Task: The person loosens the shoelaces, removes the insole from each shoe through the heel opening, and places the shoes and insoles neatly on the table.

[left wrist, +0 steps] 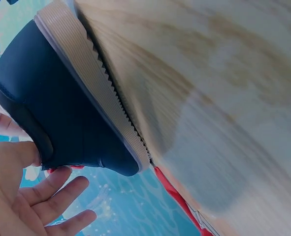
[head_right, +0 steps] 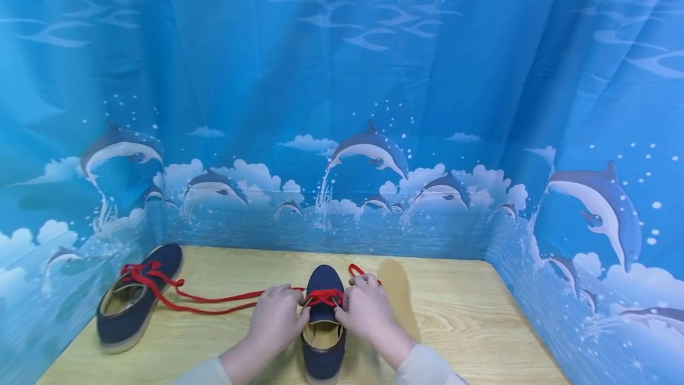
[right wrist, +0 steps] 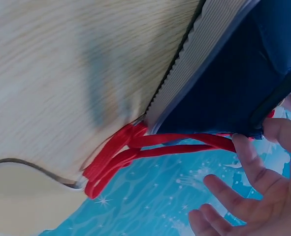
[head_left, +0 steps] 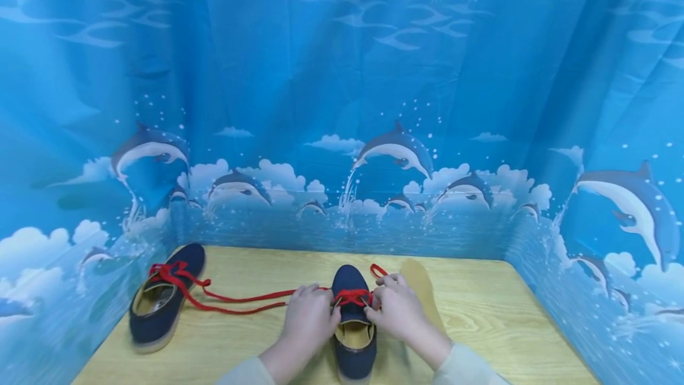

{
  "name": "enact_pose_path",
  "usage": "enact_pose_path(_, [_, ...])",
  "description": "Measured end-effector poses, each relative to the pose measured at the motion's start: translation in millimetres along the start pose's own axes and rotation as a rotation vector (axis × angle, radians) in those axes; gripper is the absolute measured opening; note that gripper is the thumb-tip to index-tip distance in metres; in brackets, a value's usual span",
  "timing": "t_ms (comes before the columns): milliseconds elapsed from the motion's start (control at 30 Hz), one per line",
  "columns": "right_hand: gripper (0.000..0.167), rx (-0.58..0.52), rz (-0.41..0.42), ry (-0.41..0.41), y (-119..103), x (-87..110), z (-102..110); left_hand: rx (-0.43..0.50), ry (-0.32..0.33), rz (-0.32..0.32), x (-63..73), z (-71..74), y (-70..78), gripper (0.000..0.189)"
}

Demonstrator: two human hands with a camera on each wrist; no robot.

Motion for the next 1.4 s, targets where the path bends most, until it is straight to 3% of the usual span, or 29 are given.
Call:
enact_pose_path(267, [0.039,0.114,0.04,-0.003,-12.4,-10.1,-0.8,-0.039,-0.05,0.052,-8.0,-3.0,11.1,0.034])
enact_pose_path(500, [0.028,0.166,0.046,0.007,-15.0,-16.1,-1.1,-0.066,-0.019,0.049,-13.7,-3.0,15.8,0.026])
enact_pose_path(733, [0.019,0.141,0.039,0.048,-12.4,-14.2,6.1,-0.071,-0.011,0.042,-13.3,-1.0,9.6,0.022])
enact_pose_path(1100, [0.03,0.058,-0.003,0.06,7.3,-11.1,3.9,0.024,-0.02,0.089,-11.1,5.3,-8.6,0.015])
enact_pose_path(1233, [0.032,0.009,-0.018,0.042,14.1,-7.7,1.7,0.051,-0.032,0.104,-8.3,3.5,-18.2,0.018])
enact_pose_path(1400, [0.033,-0.083,-0.055,0.002,19.1,-1.9,1.0,0.054,0.015,0.083,-3.5,1.0,-26.0,0.028])
Point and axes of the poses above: each hand's wrist, its own x-axis away from the middle knuckle, its own z-axis out of the back of the hand, y = z × x, the point moved 2 cm from there along -x, towards the middle knuckle, and after that the axes turned 7 degrees about z, right-handed, at the moved point
